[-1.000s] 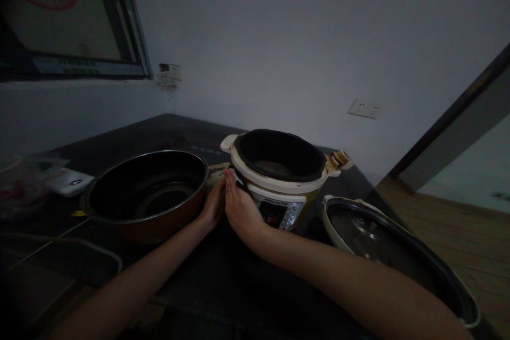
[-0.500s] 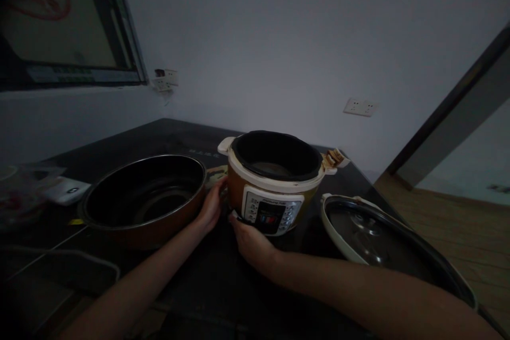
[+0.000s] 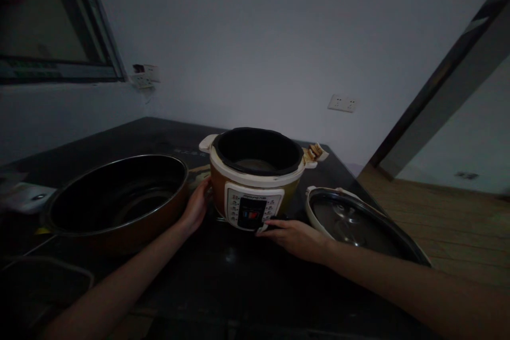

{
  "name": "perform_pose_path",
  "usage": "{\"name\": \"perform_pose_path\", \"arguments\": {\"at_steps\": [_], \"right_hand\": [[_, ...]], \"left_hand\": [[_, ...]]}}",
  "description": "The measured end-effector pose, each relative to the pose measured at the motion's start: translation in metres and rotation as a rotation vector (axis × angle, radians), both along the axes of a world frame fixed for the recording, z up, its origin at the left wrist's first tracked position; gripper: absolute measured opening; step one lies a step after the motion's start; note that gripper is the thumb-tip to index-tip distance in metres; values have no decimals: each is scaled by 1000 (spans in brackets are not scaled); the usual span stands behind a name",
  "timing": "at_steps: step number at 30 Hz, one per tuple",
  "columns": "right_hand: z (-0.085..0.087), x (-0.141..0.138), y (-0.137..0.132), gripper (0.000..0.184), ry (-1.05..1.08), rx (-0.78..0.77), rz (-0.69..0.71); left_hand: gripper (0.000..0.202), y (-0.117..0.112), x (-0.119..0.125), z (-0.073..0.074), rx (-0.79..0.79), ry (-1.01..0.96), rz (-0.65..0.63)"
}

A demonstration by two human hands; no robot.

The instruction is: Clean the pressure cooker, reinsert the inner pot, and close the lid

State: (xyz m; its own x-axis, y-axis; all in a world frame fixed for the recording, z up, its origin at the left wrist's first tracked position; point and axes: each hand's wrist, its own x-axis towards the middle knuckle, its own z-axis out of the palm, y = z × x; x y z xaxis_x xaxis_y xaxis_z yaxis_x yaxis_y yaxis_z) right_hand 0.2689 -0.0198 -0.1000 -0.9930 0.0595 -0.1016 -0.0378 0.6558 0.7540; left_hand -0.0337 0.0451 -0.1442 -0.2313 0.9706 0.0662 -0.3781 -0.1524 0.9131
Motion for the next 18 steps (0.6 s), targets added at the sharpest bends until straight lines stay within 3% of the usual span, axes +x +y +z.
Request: {"name": "perform_pose_path", "arguments": {"at_steps": [6,13,18], "right_hand": [[22,-15,-2,41,-94,36,2],[14,-24,1,47,95,-138,29],[17,-63,2,47,169,-194,28]], "left_hand": [[30,-1,1,2,-40,-7,-15],[31,-1,2,1,-28,7,-26],[29,0,1,-1,-21,6,-2]]}}
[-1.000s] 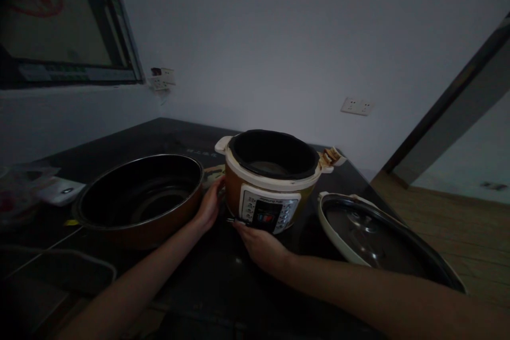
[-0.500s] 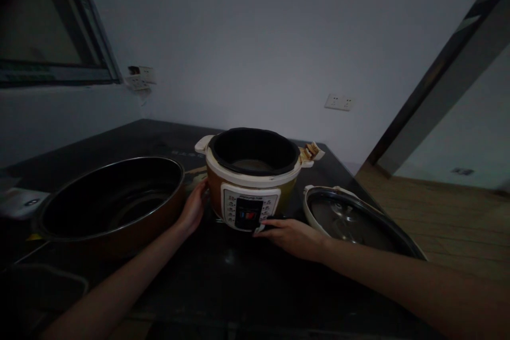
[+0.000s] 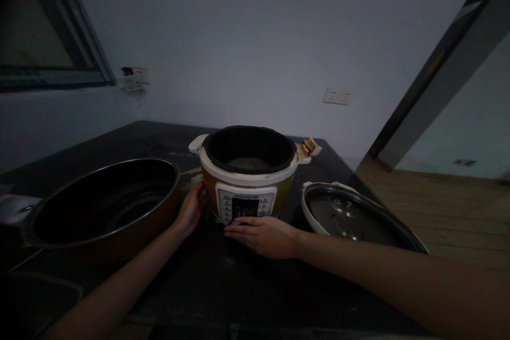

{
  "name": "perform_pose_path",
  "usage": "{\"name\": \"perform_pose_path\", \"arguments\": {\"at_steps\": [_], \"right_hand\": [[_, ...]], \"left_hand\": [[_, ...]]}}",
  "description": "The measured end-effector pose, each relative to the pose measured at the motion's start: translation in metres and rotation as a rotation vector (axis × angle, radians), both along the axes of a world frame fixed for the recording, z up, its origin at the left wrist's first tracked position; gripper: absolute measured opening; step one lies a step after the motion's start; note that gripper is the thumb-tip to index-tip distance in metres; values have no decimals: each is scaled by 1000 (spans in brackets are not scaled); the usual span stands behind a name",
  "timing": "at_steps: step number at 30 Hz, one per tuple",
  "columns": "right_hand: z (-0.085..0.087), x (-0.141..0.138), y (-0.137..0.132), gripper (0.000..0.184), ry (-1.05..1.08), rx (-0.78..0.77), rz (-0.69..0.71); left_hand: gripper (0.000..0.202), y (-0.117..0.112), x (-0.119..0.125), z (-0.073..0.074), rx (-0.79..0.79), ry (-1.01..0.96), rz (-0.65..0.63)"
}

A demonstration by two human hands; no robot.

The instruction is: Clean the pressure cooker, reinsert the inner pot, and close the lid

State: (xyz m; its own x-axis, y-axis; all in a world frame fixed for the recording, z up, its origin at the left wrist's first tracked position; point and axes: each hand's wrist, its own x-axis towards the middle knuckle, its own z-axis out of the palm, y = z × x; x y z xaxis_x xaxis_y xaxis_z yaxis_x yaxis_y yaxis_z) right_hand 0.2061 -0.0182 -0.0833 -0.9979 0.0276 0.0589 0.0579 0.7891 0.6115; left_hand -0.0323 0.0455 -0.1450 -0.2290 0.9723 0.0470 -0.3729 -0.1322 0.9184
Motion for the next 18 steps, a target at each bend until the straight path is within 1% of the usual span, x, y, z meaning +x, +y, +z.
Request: {"name": "perform_pose_path", "arguments": {"at_steps": [4,7,9,11,14,16,18], "right_hand": [[9,-39,2,44,42,63,-47],[19,-55,2,44,86,120,-88],[30,-57,1,44,131,144,-118],[44,-54,-1,44,194,158,-161],[64,-44,-5,47,321,131,-243],[72,-40,-6,50,390,94,-281],[73,-40,-8,51,435,75,-310]], "left_hand": [[28,1,-1,0,-2,-10,14],[30,2,-2,-1,-9,-18,12],[32,2,-2,-1,-8,-21,-2],[35,1,-2,-1,-1,-21,-24],[36,-1,-1,-1,21,-18,-57],[35,-2,0,0,30,-10,-62],[33,-1,0,-1,31,0,-55]]}}
